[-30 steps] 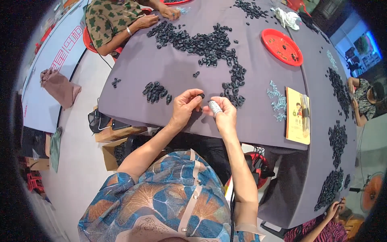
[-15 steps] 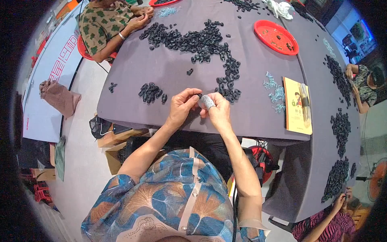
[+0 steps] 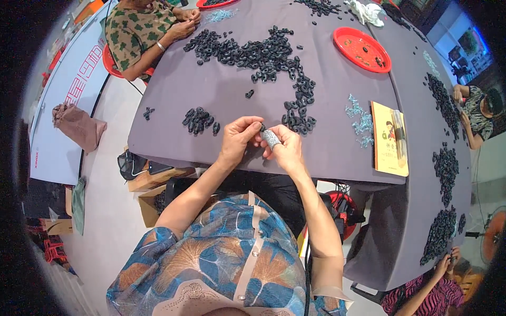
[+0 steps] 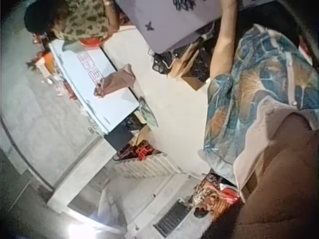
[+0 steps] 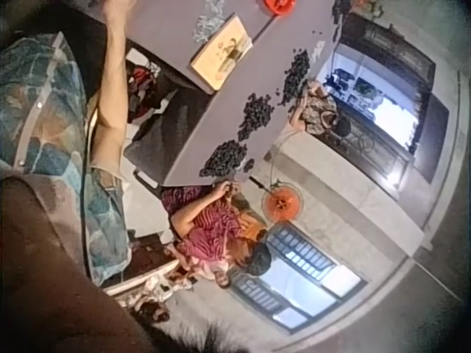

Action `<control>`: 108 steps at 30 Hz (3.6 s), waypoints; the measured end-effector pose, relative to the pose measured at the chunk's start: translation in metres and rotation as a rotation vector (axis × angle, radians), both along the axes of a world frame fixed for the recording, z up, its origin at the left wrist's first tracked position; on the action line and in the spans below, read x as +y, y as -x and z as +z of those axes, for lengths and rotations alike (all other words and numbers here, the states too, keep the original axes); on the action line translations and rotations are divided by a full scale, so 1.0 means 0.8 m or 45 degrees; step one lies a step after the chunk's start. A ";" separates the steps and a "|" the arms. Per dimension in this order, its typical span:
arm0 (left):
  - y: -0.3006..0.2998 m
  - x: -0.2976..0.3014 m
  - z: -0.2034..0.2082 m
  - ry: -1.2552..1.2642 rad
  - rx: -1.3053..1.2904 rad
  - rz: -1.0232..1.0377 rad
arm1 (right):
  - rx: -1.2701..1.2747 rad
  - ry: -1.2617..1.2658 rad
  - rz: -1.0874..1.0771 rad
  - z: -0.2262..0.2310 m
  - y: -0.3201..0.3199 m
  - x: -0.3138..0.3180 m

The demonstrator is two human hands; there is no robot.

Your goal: Packaging small black components into small plastic bags at a communal work table.

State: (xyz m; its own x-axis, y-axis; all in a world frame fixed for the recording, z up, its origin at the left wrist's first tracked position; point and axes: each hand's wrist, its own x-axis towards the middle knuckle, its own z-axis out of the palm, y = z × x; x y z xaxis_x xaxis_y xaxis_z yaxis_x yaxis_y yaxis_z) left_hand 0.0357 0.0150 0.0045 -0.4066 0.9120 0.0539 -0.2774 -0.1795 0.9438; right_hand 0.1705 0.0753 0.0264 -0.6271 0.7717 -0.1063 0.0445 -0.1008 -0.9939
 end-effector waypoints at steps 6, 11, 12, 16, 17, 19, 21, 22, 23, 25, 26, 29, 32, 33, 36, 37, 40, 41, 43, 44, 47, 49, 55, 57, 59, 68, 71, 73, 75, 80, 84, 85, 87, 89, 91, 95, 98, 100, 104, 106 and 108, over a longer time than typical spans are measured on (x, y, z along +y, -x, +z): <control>-0.013 0.000 0.002 0.042 -0.248 0.008 | 0.017 -0.030 -0.067 0.004 0.001 -0.005; -0.010 0.002 -0.003 0.018 -0.224 0.017 | -0.100 -0.078 -0.026 0.012 0.001 -0.004; -0.009 0.002 -0.004 0.020 -0.224 0.016 | -0.091 -0.104 -0.015 0.009 0.001 -0.003; -0.007 0.001 -0.003 -0.002 -0.191 0.007 | -0.100 -0.182 -0.057 0.002 0.003 -0.003; -0.007 0.001 -0.003 -0.004 -0.176 0.012 | -0.109 -0.186 -0.061 0.004 0.003 -0.003; -0.007 0.000 -0.003 -0.018 -0.168 0.021 | -0.115 -0.189 -0.064 0.005 0.004 -0.003; -0.009 -0.001 -0.004 -0.030 -0.157 0.031 | -0.144 -0.212 -0.073 0.004 0.004 -0.002; -0.009 -0.001 -0.006 -0.034 -0.147 0.031 | -0.141 -0.209 -0.074 0.002 0.005 -0.002; -0.009 -0.002 -0.007 -0.038 -0.137 0.030 | -0.146 -0.297 -0.098 -0.002 0.005 -0.001; -0.010 -0.002 -0.008 -0.033 -0.078 0.045 | -0.150 -0.381 -0.122 -0.008 0.005 -0.001; -0.010 -0.003 -0.009 -0.030 -0.022 0.060 | -0.187 -0.410 -0.129 -0.010 0.005 0.000; -0.007 -0.002 -0.011 -0.051 -0.047 0.021 | -0.231 -0.443 -0.128 -0.011 0.005 0.001; -0.008 -0.002 -0.007 -0.037 -0.045 0.030 | -0.211 -0.403 -0.077 -0.003 0.003 0.001; -0.007 -0.002 -0.007 -0.036 -0.045 0.031 | -0.185 -0.360 -0.036 0.003 0.002 0.001; -0.006 -0.003 -0.007 -0.060 -0.137 0.030 | -0.134 -0.189 0.027 0.017 0.002 -0.006; -0.005 -0.003 -0.006 -0.065 -0.154 0.015 | -0.133 -0.189 0.027 0.016 0.002 -0.005; -0.003 -0.002 -0.007 -0.072 -0.185 -0.004 | -0.133 -0.110 0.038 0.011 0.003 -0.002; -0.003 -0.002 -0.007 -0.074 -0.200 -0.008 | -0.127 -0.121 0.048 0.007 0.003 0.000; -0.003 -0.002 -0.009 -0.071 -0.198 -0.018 | -0.120 -0.129 0.055 0.005 0.003 0.000; -0.003 -0.003 -0.009 -0.071 -0.196 -0.027 | -0.174 -0.225 0.034 0.006 0.003 0.000; -0.005 -0.004 -0.007 -0.040 -0.141 0.023 | -0.237 -0.337 -0.009 0.004 0.005 -0.001; -0.005 -0.004 -0.008 -0.053 -0.126 0.024 | -0.248 -0.352 -0.032 0.003 0.006 -0.001; -0.008 -0.005 -0.005 -0.023 -0.024 0.067 | -0.284 -0.488 -0.095 -0.006 0.009 -0.001; -0.008 -0.005 -0.004 0.001 0.001 0.082 | -0.326 -0.479 -0.116 -0.001 0.009 -0.003; -0.008 -0.004 -0.003 -0.030 0.098 0.083 | -0.319 -0.501 -0.101 0.001 0.007 -0.003; -0.004 -0.003 -0.008 -0.104 0.107 0.072 | -0.320 -0.767 -0.163 -0.004 0.010 -0.010; 0.000 -0.002 -0.006 -0.046 -0.012 0.044 | -0.285 -0.685 -0.163 0.003 0.011 -0.013; 0.000 -0.003 -0.007 -0.049 -0.067 0.040 | -0.282 -0.629 -0.145 0.004 0.012 -0.013; -0.002 -0.002 -0.007 -0.054 -0.119 0.034 | -0.251 -0.570 -0.198 -0.001 0.014 -0.013; -0.007 -0.004 -0.008 -0.065 0.024 0.109 | -0.255 -0.594 -0.202 0.000 0.013 -0.015; -0.008 -0.004 -0.014 -0.081 0.046 0.133 | -0.236 -0.750 -0.231 -0.004 0.013 -0.018; -0.009 -0.004 -0.015 -0.071 0.130 0.168 | -0.236 -0.750 -0.233 -0.008 0.013 -0.018; -0.011 -0.004 -0.014 -0.062 0.213 0.203 | -0.186 -0.954 -0.256 -0.013 0.013 -0.017; -0.012 -0.003 -0.010 -0.046 0.163 0.189 | -0.188 -0.914 -0.258 -0.012 0.013 -0.017; -0.010 -0.003 -0.006 -0.038 0.123 0.157 | -0.189 -0.879 -0.259 -0.011 0.012 -0.015; -0.004 -0.002 -0.005 -0.041 -0.067 0.067 | -0.243 -0.517 -0.172 -0.004 0.012 -0.012; 0.001 -0.003 -0.003 -0.056 -0.061 0.013 | -0.243 -0.458 -0.150 -0.003 0.012 -0.013; 0.004 -0.002 -0.002 -0.024 -0.062 -0.033 | -0.239 -0.457 -0.157 -0.003 0.011 -0.013; 0.010 -0.003 -0.004 -0.020 -0.143 -0.085 | -0.200 -0.445 -0.087 0.000 0.010 -0.009; 0.009 -0.003 -0.005 -0.040 -0.143 -0.075 | -0.177 -0.434 -0.059 0.000 0.010 -0.008; 0.009 -0.002 -0.006 -0.062 -0.143 -0.065 | -0.170 -0.368 -0.067 0.000 0.010 -0.009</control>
State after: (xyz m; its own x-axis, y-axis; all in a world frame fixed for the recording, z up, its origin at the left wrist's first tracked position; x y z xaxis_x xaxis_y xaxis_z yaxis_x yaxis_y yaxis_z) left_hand 0.0286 0.0138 0.0001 -0.3660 0.9290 0.0550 -0.3909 -0.2070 0.8968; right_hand 0.1628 0.0683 0.0267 -0.5810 0.8127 0.0434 0.1783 0.1792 -0.9675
